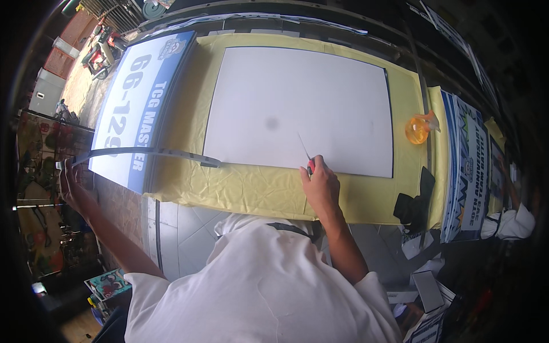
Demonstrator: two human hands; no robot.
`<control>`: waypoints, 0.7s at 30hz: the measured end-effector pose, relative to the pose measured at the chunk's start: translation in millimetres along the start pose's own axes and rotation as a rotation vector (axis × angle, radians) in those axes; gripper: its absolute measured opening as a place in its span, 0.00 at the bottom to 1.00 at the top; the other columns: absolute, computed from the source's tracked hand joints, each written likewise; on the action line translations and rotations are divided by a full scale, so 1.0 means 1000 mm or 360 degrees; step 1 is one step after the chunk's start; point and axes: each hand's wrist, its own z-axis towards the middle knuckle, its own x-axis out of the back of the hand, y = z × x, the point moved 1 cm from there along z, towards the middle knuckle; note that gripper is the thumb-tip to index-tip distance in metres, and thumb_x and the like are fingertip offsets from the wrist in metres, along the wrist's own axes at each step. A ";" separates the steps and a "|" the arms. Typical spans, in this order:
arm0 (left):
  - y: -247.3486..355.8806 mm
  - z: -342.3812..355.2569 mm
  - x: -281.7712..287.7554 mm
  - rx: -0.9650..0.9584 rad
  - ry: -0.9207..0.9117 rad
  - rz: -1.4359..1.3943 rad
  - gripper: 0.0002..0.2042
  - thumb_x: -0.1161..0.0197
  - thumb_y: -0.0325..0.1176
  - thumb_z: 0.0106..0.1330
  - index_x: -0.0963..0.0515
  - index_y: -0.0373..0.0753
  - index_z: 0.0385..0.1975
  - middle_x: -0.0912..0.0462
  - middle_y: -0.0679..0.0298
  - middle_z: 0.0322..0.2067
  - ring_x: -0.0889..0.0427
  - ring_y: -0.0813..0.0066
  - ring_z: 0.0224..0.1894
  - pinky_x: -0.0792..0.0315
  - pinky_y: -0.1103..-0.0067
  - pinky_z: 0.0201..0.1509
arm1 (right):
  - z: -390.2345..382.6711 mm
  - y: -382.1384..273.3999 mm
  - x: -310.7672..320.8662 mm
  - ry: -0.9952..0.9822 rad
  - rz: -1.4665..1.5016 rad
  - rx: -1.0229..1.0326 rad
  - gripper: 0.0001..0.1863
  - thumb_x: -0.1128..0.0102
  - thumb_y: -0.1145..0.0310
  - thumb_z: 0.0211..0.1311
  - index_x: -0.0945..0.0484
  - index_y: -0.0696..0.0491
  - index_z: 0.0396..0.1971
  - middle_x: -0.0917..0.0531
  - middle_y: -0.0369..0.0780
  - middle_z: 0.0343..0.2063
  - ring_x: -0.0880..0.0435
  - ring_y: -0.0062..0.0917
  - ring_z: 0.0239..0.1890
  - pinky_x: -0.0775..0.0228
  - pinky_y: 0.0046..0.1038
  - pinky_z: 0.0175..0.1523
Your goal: The person wipes a white rectangular board with a black cloth, then uses a red utility knife to trim black tape along its edges. They cut the tape on all four sides, remove the strips, and flip the board to repeat the trimming process on the other side.
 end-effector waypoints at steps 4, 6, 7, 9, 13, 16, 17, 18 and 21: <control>0.000 0.017 0.024 -0.0092 0.0050 0.0028 0.11 0.36 0.35 0.73 0.14 0.34 0.44 0.17 0.62 0.41 0.17 0.72 0.44 0.21 0.70 0.55 | 0.001 0.002 -0.002 0.0008 -0.0002 0.0029 0.17 0.35 0.58 0.67 0.29 0.54 0.41 0.14 0.44 0.36 0.14 0.46 0.39 0.23 0.45 0.42; -0.002 0.024 0.033 -0.0083 0.0077 0.0004 0.12 0.36 0.34 0.73 0.15 0.33 0.46 0.17 0.61 0.44 0.17 0.71 0.45 0.21 0.70 0.56 | 0.001 0.002 -0.002 0.0015 0.0002 0.0042 0.16 0.35 0.58 0.67 0.29 0.54 0.40 0.14 0.44 0.35 0.14 0.47 0.39 0.23 0.45 0.42; -0.006 0.030 0.042 -0.0067 0.0084 -0.0021 0.12 0.37 0.34 0.72 0.15 0.32 0.47 0.17 0.60 0.46 0.17 0.70 0.46 0.22 0.70 0.57 | 0.002 0.002 -0.001 0.0017 0.0006 0.0045 0.16 0.35 0.58 0.67 0.29 0.54 0.40 0.14 0.44 0.35 0.14 0.47 0.39 0.23 0.45 0.42; -0.008 0.036 0.051 -0.0037 0.0106 -0.0056 0.13 0.38 0.33 0.72 0.16 0.31 0.49 0.17 0.59 0.48 0.18 0.69 0.47 0.22 0.69 0.59 | 0.003 0.001 0.000 0.0018 0.0007 0.0052 0.16 0.35 0.59 0.67 0.29 0.55 0.40 0.14 0.45 0.34 0.14 0.48 0.39 0.23 0.46 0.42; -0.009 0.041 0.063 0.0020 0.0161 -0.0099 0.15 0.38 0.33 0.72 0.17 0.31 0.52 0.18 0.58 0.50 0.18 0.68 0.48 0.23 0.69 0.60 | 0.005 0.001 0.001 0.0021 0.0003 0.0070 0.16 0.35 0.59 0.67 0.29 0.55 0.39 0.14 0.45 0.33 0.15 0.49 0.38 0.24 0.46 0.41; -0.004 0.038 0.060 0.0015 0.0184 -0.0113 0.15 0.38 0.33 0.72 0.18 0.31 0.53 0.18 0.58 0.51 0.19 0.68 0.48 0.23 0.70 0.60 | 0.005 0.001 0.002 0.0032 0.0020 0.0080 0.16 0.35 0.59 0.67 0.29 0.55 0.39 0.15 0.46 0.33 0.15 0.49 0.38 0.24 0.46 0.41; 0.000 0.036 0.058 0.0004 0.0189 -0.0115 0.15 0.39 0.33 0.72 0.18 0.31 0.52 0.18 0.58 0.51 0.19 0.68 0.49 0.23 0.70 0.60 | 0.006 0.001 0.002 0.0038 0.0029 0.0083 0.16 0.35 0.59 0.67 0.29 0.55 0.39 0.15 0.46 0.33 0.15 0.49 0.38 0.24 0.46 0.41; 0.001 0.037 0.059 -0.0001 0.0187 -0.0110 0.15 0.39 0.33 0.72 0.18 0.31 0.52 0.18 0.58 0.51 0.19 0.67 0.50 0.23 0.70 0.60 | 0.006 0.002 0.002 0.0033 0.0036 0.0086 0.16 0.35 0.59 0.67 0.29 0.55 0.39 0.14 0.46 0.33 0.15 0.49 0.38 0.24 0.46 0.41; 0.003 0.044 0.066 -0.0013 0.0190 -0.0116 0.15 0.38 0.34 0.72 0.17 0.31 0.52 0.18 0.59 0.50 0.19 0.67 0.50 0.24 0.69 0.61 | 0.007 0.004 0.002 0.0015 0.0046 0.0092 0.16 0.35 0.59 0.66 0.29 0.55 0.39 0.14 0.46 0.33 0.15 0.49 0.38 0.24 0.46 0.41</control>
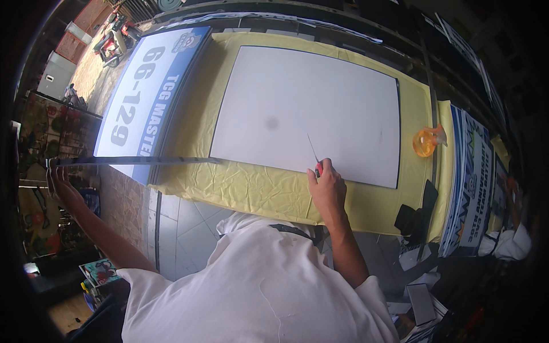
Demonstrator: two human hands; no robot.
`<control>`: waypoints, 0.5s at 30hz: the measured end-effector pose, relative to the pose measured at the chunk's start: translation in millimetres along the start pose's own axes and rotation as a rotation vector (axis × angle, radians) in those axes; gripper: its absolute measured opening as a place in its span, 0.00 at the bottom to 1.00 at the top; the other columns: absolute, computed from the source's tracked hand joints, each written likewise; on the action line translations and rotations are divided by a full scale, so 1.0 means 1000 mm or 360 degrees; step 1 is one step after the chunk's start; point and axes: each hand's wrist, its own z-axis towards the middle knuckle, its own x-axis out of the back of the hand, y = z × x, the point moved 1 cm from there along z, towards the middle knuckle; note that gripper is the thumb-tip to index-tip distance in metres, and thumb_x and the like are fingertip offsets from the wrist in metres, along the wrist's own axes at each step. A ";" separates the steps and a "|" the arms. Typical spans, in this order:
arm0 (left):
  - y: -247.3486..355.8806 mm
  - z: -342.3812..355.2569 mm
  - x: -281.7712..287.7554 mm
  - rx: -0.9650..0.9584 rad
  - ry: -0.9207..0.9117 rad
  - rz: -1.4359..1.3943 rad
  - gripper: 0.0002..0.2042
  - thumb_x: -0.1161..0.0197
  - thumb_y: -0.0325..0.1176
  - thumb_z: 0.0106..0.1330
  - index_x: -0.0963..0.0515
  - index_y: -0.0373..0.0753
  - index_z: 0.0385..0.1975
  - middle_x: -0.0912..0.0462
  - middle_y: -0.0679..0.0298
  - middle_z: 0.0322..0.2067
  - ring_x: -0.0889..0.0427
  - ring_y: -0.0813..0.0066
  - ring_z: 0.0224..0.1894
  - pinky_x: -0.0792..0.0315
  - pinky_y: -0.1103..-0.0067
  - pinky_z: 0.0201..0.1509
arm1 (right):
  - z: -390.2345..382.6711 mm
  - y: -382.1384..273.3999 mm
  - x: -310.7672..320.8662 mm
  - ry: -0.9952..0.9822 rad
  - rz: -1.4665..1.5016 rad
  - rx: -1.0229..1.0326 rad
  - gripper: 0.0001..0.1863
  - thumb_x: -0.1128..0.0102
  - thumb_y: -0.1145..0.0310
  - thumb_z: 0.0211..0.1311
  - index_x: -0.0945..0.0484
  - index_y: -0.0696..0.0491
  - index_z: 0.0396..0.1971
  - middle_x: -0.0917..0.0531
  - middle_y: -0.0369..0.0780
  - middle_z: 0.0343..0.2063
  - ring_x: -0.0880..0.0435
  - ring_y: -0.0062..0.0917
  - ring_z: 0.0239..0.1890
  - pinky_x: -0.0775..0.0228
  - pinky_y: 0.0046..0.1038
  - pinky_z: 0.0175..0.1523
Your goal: The person wipes a white rectangular board with a black cloth, then uses a red utility knife to trim black tape along its edges. They cut the tape on all four sides, remove the strips, and flip the board to repeat the trimming process on the other side.
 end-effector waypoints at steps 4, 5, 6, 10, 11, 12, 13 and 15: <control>0.007 0.012 -0.005 0.0001 0.0000 -0.0045 0.14 0.36 0.34 0.72 0.17 0.32 0.50 0.16 0.59 0.48 0.17 0.68 0.49 0.24 0.69 0.60 | 0.002 0.004 -0.001 -0.0004 -0.0003 0.0026 0.16 0.35 0.59 0.67 0.29 0.55 0.39 0.14 0.46 0.33 0.15 0.49 0.38 0.25 0.46 0.42; 0.009 0.015 -0.008 -0.0002 -0.0006 -0.0051 0.14 0.36 0.34 0.72 0.17 0.31 0.50 0.16 0.59 0.49 0.17 0.68 0.49 0.24 0.68 0.60 | 0.003 0.005 -0.002 0.0003 0.0003 0.0039 0.16 0.35 0.59 0.67 0.29 0.55 0.39 0.14 0.46 0.33 0.15 0.49 0.38 0.25 0.46 0.42; 0.011 0.019 -0.009 -0.0017 -0.0026 -0.0065 0.14 0.36 0.34 0.71 0.17 0.31 0.50 0.16 0.58 0.49 0.17 0.68 0.49 0.24 0.68 0.61 | 0.003 0.005 -0.001 -0.0002 0.0007 0.0034 0.16 0.35 0.59 0.67 0.29 0.55 0.39 0.14 0.46 0.33 0.15 0.49 0.38 0.25 0.46 0.42; 0.009 0.043 -0.002 -0.0075 -0.0075 -0.0086 0.15 0.37 0.33 0.72 0.18 0.31 0.52 0.16 0.57 0.51 0.17 0.66 0.51 0.24 0.68 0.61 | 0.004 0.002 0.003 -0.0021 0.0011 0.0006 0.16 0.35 0.59 0.67 0.29 0.55 0.39 0.15 0.46 0.33 0.15 0.49 0.38 0.25 0.46 0.42; 0.008 0.048 -0.001 -0.0087 -0.0080 -0.0083 0.15 0.38 0.33 0.72 0.18 0.31 0.52 0.16 0.57 0.51 0.17 0.66 0.51 0.24 0.68 0.61 | 0.004 0.002 0.004 -0.0026 0.0008 -0.0004 0.16 0.35 0.59 0.67 0.29 0.55 0.39 0.15 0.46 0.33 0.15 0.49 0.38 0.25 0.46 0.42; 0.009 0.052 0.002 -0.0117 -0.0099 -0.0079 0.15 0.39 0.33 0.73 0.18 0.31 0.53 0.17 0.56 0.52 0.17 0.65 0.52 0.24 0.68 0.62 | 0.004 0.002 0.004 -0.0024 0.0012 -0.0005 0.16 0.35 0.59 0.67 0.29 0.55 0.39 0.15 0.46 0.33 0.15 0.49 0.38 0.25 0.46 0.42; 0.010 0.055 0.007 -0.0148 -0.0118 -0.0075 0.15 0.41 0.34 0.74 0.19 0.31 0.54 0.17 0.56 0.53 0.18 0.65 0.53 0.24 0.68 0.62 | 0.003 0.002 0.004 -0.0021 0.0016 -0.0004 0.16 0.35 0.59 0.67 0.29 0.55 0.39 0.15 0.46 0.33 0.15 0.49 0.38 0.25 0.46 0.42; 0.012 0.056 0.008 -0.0168 -0.0109 -0.0056 0.16 0.43 0.34 0.75 0.19 0.32 0.55 0.18 0.56 0.54 0.19 0.65 0.54 0.25 0.67 0.63 | 0.003 0.003 0.004 -0.0016 0.0025 -0.0003 0.16 0.35 0.59 0.67 0.29 0.55 0.39 0.15 0.46 0.33 0.15 0.49 0.38 0.25 0.46 0.42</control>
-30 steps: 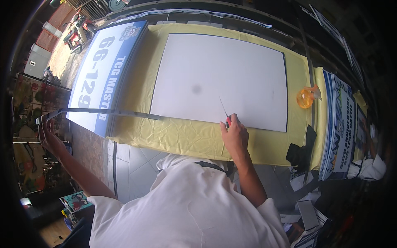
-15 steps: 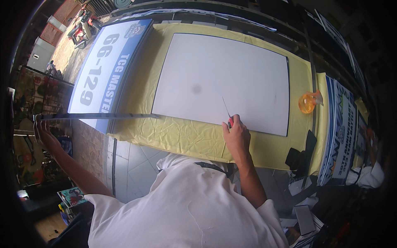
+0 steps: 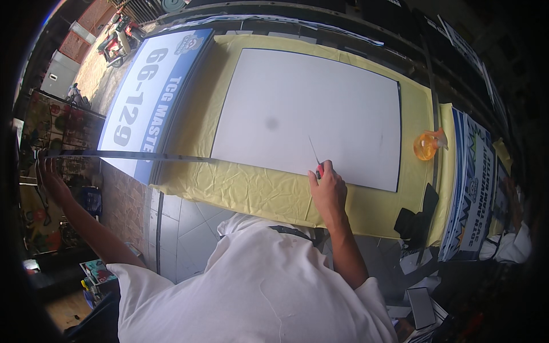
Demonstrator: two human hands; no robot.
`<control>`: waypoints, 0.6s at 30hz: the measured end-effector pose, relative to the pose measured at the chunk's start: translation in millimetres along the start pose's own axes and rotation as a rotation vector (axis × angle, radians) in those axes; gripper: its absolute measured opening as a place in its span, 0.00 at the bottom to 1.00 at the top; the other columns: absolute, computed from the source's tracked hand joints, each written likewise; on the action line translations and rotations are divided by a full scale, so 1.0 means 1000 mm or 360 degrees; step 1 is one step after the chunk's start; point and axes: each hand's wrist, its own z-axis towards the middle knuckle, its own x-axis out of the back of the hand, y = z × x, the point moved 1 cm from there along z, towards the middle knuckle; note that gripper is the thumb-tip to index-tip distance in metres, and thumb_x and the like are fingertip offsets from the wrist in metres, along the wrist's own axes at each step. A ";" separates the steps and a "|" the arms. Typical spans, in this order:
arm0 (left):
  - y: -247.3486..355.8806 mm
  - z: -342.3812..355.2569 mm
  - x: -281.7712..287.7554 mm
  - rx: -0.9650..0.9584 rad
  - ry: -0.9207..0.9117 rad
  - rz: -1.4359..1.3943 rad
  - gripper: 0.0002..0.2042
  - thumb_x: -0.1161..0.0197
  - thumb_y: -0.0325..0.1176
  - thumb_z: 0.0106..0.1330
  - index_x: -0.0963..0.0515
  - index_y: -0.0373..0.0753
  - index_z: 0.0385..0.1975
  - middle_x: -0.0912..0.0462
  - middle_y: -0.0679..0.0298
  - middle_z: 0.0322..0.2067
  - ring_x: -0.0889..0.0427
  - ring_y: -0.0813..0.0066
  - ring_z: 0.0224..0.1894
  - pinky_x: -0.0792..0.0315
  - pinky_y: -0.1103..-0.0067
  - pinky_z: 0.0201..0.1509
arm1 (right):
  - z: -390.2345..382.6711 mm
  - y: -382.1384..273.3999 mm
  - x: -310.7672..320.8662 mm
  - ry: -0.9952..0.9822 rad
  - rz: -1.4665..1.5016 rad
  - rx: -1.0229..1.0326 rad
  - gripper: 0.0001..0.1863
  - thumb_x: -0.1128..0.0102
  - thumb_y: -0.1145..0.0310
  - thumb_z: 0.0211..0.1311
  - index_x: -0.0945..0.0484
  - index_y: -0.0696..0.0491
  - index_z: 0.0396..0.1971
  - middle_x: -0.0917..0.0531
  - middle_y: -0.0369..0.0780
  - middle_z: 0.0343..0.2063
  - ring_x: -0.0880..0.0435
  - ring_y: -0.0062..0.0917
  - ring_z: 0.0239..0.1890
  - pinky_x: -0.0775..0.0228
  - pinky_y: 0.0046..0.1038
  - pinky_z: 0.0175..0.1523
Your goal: The person wipes a white rectangular board with a black cloth, then uses a red utility knife to trim black tape along its edges. They cut the tape on all four sides, remove the strips, and flip the board to repeat the trimming process on the other side.
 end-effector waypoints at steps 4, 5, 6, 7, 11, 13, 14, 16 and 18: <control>0.004 -0.004 0.000 0.0065 0.0065 -0.0031 0.16 0.45 0.34 0.76 0.21 0.33 0.57 0.19 0.57 0.57 0.20 0.64 0.57 0.26 0.67 0.65 | 0.001 0.001 -0.001 -0.0006 0.0011 0.0001 0.16 0.35 0.59 0.67 0.29 0.56 0.39 0.15 0.46 0.33 0.15 0.49 0.38 0.25 0.46 0.42; 0.003 -0.006 0.000 0.0092 0.0073 -0.0066 0.16 0.45 0.34 0.76 0.21 0.33 0.57 0.19 0.57 0.57 0.20 0.64 0.57 0.27 0.67 0.66 | 0.001 0.000 0.000 -0.0009 0.0005 0.0001 0.16 0.35 0.59 0.67 0.29 0.56 0.38 0.15 0.46 0.33 0.15 0.49 0.38 0.25 0.46 0.42; 0.002 -0.011 0.000 0.0099 0.0023 -0.0098 0.16 0.46 0.34 0.76 0.22 0.33 0.58 0.20 0.57 0.57 0.21 0.65 0.57 0.28 0.67 0.66 | 0.002 -0.001 0.001 -0.0022 -0.0002 0.0009 0.16 0.35 0.59 0.67 0.29 0.56 0.39 0.15 0.46 0.33 0.15 0.49 0.38 0.25 0.46 0.42; 0.002 -0.017 0.001 0.0105 -0.0024 -0.0129 0.16 0.46 0.34 0.77 0.22 0.34 0.58 0.20 0.56 0.57 0.21 0.65 0.57 0.29 0.67 0.67 | 0.003 -0.002 0.002 -0.0036 -0.0009 0.0020 0.16 0.35 0.59 0.67 0.29 0.56 0.39 0.15 0.47 0.33 0.15 0.49 0.38 0.25 0.46 0.42; 0.008 -0.039 0.014 0.0249 -0.0214 -0.0481 0.16 0.47 0.34 0.78 0.24 0.33 0.59 0.21 0.55 0.58 0.22 0.65 0.60 0.34 0.67 0.70 | 0.007 -0.008 0.009 -0.0105 -0.0040 0.0098 0.17 0.36 0.58 0.68 0.27 0.56 0.42 0.14 0.48 0.35 0.15 0.49 0.39 0.24 0.45 0.43; 0.024 -0.062 0.018 0.0399 -0.0267 -0.0806 0.15 0.48 0.34 0.78 0.25 0.32 0.56 0.22 0.57 0.55 0.23 0.66 0.58 0.35 0.67 0.70 | 0.016 -0.015 0.011 -0.0253 0.0032 0.0192 0.18 0.38 0.56 0.70 0.26 0.57 0.45 0.13 0.48 0.36 0.14 0.49 0.40 0.24 0.45 0.44; 0.035 -0.075 0.020 0.0472 -0.0285 -0.0970 0.14 0.48 0.34 0.78 0.25 0.32 0.55 0.22 0.57 0.54 0.24 0.66 0.57 0.36 0.67 0.69 | 0.022 -0.023 0.014 -0.0330 0.0062 0.0243 0.19 0.40 0.55 0.71 0.26 0.57 0.47 0.13 0.49 0.36 0.14 0.49 0.41 0.24 0.45 0.44; 0.055 -0.098 0.027 0.0516 -0.0534 -0.1141 0.12 0.49 0.33 0.78 0.26 0.33 0.53 0.24 0.60 0.50 0.26 0.67 0.54 0.37 0.66 0.67 | 0.035 -0.064 0.029 -0.0627 -0.0147 0.0371 0.20 0.43 0.54 0.73 0.26 0.57 0.49 0.13 0.49 0.37 0.14 0.49 0.42 0.24 0.45 0.45; 0.076 -0.116 0.028 0.0562 -0.0608 -0.1261 0.10 0.49 0.33 0.79 0.27 0.34 0.50 0.27 0.62 0.45 0.29 0.68 0.50 0.39 0.67 0.65 | 0.047 -0.082 0.031 -0.0748 -0.0226 0.0687 0.20 0.46 0.53 0.75 0.26 0.55 0.50 0.12 0.48 0.36 0.14 0.49 0.42 0.23 0.45 0.46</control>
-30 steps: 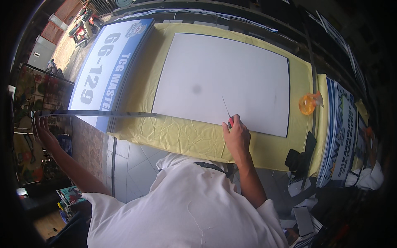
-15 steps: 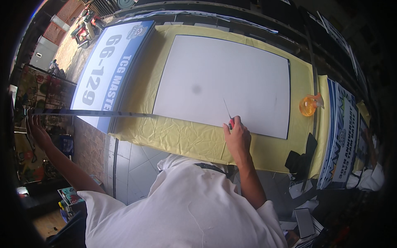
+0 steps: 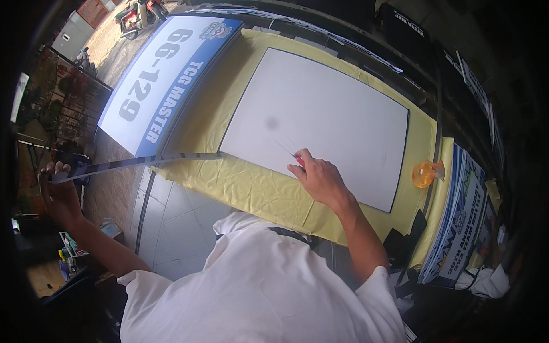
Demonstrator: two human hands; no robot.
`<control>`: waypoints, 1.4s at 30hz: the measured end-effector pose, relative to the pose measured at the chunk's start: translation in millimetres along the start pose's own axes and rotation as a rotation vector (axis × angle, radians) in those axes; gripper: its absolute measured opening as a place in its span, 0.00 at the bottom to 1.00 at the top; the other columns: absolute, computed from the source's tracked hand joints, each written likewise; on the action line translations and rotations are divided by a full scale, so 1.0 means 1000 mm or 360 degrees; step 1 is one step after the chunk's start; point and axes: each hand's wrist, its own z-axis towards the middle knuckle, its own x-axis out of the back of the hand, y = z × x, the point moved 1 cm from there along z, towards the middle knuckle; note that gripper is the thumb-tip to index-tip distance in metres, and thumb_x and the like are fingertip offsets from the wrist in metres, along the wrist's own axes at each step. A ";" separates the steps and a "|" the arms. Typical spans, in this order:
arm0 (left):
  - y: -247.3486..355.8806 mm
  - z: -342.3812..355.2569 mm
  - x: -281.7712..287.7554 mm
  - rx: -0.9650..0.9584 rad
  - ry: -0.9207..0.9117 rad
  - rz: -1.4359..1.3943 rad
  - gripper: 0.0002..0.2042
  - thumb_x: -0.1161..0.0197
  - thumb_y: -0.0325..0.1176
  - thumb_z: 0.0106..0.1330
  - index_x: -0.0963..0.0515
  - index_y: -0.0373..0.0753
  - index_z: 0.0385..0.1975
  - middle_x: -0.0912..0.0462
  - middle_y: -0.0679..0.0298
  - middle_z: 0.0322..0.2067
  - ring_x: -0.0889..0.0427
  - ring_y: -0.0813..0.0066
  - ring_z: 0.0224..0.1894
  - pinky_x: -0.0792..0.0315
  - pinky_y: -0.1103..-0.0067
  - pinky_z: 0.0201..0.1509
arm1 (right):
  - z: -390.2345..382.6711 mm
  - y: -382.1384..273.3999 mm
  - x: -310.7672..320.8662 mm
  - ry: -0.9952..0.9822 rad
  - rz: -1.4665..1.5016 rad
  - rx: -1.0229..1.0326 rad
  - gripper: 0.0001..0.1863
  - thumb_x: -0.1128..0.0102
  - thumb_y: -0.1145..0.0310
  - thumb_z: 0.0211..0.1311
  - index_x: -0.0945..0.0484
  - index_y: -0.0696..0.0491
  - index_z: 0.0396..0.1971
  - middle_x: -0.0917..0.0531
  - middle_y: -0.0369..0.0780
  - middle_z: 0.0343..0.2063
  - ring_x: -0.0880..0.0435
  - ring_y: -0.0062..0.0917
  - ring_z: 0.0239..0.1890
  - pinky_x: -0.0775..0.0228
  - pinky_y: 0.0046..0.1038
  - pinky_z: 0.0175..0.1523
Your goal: The person wipes a white rectangular board with a black cloth, then uses a red utility knife to trim black tape along its edges. They cut the tape on all four sides, remove the strips, and flip the board to repeat the trimming process on the other side.
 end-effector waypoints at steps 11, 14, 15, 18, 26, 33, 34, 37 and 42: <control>-0.026 -0.106 -0.041 -0.0172 0.0230 -0.0299 0.05 0.49 0.37 0.79 0.32 0.44 0.41 0.34 0.70 0.32 0.34 0.76 0.37 0.41 0.68 0.54 | 0.152 -0.105 -0.002 -0.0523 -0.1644 0.1501 0.16 0.38 0.50 0.68 0.15 0.48 0.37 0.19 0.39 0.26 0.18 0.29 0.37 0.37 0.34 0.54; -0.035 -0.125 -0.043 -0.0240 0.0355 -0.0383 0.05 0.47 0.37 0.78 0.31 0.45 0.40 0.32 0.72 0.31 0.32 0.77 0.36 0.39 0.68 0.53 | 0.180 -0.135 -0.020 -0.0725 -0.1897 0.1679 0.24 0.40 0.41 0.66 0.14 0.49 0.30 0.20 0.39 0.23 0.18 0.31 0.37 0.40 0.33 0.58; -0.038 -0.130 -0.044 -0.0271 0.0366 -0.0421 0.05 0.46 0.37 0.78 0.31 0.46 0.40 0.31 0.72 0.31 0.31 0.77 0.36 0.38 0.69 0.53 | 0.187 -0.142 -0.025 -0.0786 -0.1992 0.1744 0.26 0.41 0.40 0.66 0.13 0.49 0.29 0.21 0.39 0.22 0.18 0.31 0.37 0.41 0.32 0.59; -0.045 -0.138 -0.055 -0.0336 0.0424 -0.0596 0.04 0.42 0.34 0.76 0.29 0.45 0.38 0.30 0.73 0.31 0.31 0.78 0.36 0.39 0.72 0.51 | 0.207 -0.165 -0.042 -0.0855 -0.2235 0.1962 0.29 0.43 0.35 0.64 0.12 0.48 0.26 0.18 0.40 0.24 0.18 0.31 0.39 0.43 0.31 0.62; -0.057 -0.166 -0.046 -0.0499 0.0604 -0.0702 0.05 0.41 0.37 0.75 0.26 0.47 0.37 0.27 0.75 0.30 0.27 0.81 0.34 0.37 0.73 0.50 | 0.231 -0.200 -0.074 -0.0986 -0.2312 0.2254 0.25 0.38 0.36 0.60 0.11 0.44 0.24 0.13 0.34 0.24 0.15 0.28 0.36 0.45 0.33 0.66; -0.056 -0.178 -0.048 -0.0538 0.0641 -0.0778 0.04 0.38 0.32 0.73 0.26 0.45 0.36 0.27 0.73 0.29 0.28 0.80 0.34 0.39 0.73 0.49 | 0.231 -0.211 -0.085 -0.1045 -0.2342 0.2241 0.27 0.35 0.34 0.54 0.11 0.46 0.25 0.16 0.36 0.26 0.17 0.28 0.39 0.43 0.32 0.64; -0.057 -0.179 -0.048 -0.0532 0.0643 -0.0779 0.04 0.38 0.32 0.73 0.26 0.45 0.36 0.26 0.73 0.29 0.28 0.80 0.34 0.39 0.73 0.49 | 0.232 -0.211 -0.087 -0.1037 -0.2362 0.2258 0.27 0.35 0.35 0.54 0.11 0.46 0.25 0.16 0.36 0.26 0.17 0.28 0.39 0.42 0.32 0.64; -0.058 -0.180 -0.047 -0.0528 0.0660 -0.0766 0.04 0.38 0.32 0.73 0.26 0.45 0.35 0.26 0.73 0.29 0.28 0.80 0.34 0.38 0.73 0.49 | 0.235 -0.206 -0.091 -0.1023 -0.2399 0.2270 0.27 0.35 0.35 0.53 0.11 0.46 0.25 0.16 0.36 0.26 0.16 0.29 0.39 0.42 0.32 0.64; -0.062 -0.191 -0.045 -0.0526 0.0643 -0.0744 0.07 0.37 0.39 0.74 0.26 0.48 0.35 0.26 0.76 0.27 0.27 0.81 0.32 0.34 0.72 0.49 | 0.235 -0.215 -0.096 -0.0960 -0.2364 0.2354 0.21 0.30 0.39 0.52 0.10 0.43 0.24 0.13 0.34 0.24 0.14 0.27 0.37 0.45 0.33 0.66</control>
